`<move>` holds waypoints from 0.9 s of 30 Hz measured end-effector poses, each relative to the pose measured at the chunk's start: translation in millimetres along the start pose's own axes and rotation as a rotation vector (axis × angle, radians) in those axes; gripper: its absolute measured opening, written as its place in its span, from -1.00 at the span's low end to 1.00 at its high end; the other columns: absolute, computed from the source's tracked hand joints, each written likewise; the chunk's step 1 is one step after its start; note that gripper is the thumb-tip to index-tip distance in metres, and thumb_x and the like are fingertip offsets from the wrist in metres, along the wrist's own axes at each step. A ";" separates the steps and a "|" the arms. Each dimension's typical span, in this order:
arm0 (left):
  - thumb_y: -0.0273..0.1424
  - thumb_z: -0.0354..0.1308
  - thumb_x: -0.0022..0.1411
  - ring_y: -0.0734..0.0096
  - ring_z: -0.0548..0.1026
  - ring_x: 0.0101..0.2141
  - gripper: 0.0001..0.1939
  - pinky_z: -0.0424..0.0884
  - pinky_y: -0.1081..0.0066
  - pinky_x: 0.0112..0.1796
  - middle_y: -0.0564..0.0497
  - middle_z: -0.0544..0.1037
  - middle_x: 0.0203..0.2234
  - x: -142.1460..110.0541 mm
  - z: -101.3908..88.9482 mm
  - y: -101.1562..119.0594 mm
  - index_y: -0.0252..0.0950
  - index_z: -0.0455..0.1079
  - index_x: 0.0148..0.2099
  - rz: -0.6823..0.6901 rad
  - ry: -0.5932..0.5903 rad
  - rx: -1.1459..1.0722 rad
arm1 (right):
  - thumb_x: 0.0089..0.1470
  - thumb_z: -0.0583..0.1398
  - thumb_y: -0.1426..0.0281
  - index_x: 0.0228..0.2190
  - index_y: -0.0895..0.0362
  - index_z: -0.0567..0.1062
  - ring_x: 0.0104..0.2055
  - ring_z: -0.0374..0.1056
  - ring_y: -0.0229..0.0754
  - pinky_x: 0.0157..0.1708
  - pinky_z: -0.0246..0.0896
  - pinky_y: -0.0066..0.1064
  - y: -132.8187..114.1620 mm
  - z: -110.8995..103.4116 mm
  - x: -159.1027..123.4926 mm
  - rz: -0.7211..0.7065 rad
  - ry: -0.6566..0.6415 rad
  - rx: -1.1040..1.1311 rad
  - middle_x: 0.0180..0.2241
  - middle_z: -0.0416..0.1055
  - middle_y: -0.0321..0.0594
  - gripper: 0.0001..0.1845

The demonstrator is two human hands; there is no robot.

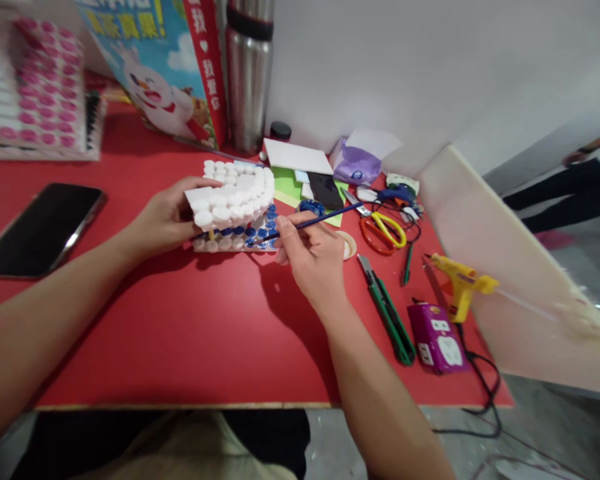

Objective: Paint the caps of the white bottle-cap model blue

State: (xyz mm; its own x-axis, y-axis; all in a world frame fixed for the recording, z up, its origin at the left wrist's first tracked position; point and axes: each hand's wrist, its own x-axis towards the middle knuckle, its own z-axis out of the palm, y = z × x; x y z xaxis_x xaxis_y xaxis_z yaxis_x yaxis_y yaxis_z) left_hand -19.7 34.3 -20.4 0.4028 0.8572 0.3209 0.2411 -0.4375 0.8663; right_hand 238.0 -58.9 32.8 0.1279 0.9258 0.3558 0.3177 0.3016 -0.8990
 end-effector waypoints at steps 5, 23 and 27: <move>-0.25 0.37 0.16 0.10 0.62 -0.14 -0.28 0.55 0.23 -0.16 -0.20 0.63 -0.01 -0.1 0.3 4.1 -0.37 0.36 0.32 -0.008 0.001 0.027 | 0.33 0.34 0.12 -0.31 0.06 0.59 -0.57 0.49 -0.26 -0.51 0.46 -0.40 1.5 1.2 -1.5 -0.049 -0.051 -0.018 -0.52 0.55 -0.37 -0.71; -0.25 0.36 0.18 0.11 0.63 -0.13 -0.28 0.55 0.26 -0.17 -0.19 0.63 0.01 -0.1 0.3 -1.0 -0.36 0.34 0.33 0.013 -0.005 0.019 | 0.39 0.31 0.21 -0.30 0.07 0.58 -0.56 0.48 -0.29 -0.51 0.41 -0.43 4.0 2.8 -2.1 -0.125 -0.081 -0.042 -0.50 0.52 -0.38 -0.77; -0.28 0.37 0.17 0.15 0.64 -0.18 -0.31 0.55 0.29 -0.22 -0.16 0.64 -0.03 0.1 0.0 -2.8 -0.30 0.36 0.32 0.027 -0.005 0.020 | 0.40 0.29 0.23 -0.31 0.06 0.57 -0.58 0.45 -0.30 -0.52 0.36 -0.42 2.4 3.1 -2.7 -0.143 -0.087 -0.085 -0.51 0.51 -0.38 -0.77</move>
State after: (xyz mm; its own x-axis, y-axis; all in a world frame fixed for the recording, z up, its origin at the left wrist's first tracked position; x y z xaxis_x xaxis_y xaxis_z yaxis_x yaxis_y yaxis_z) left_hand -20.4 35.6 -22.9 0.4135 0.8436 0.3427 0.2473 -0.4663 0.8494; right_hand 235.5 -60.0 28.9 -0.0051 0.8922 0.4517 0.4058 0.4146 -0.8145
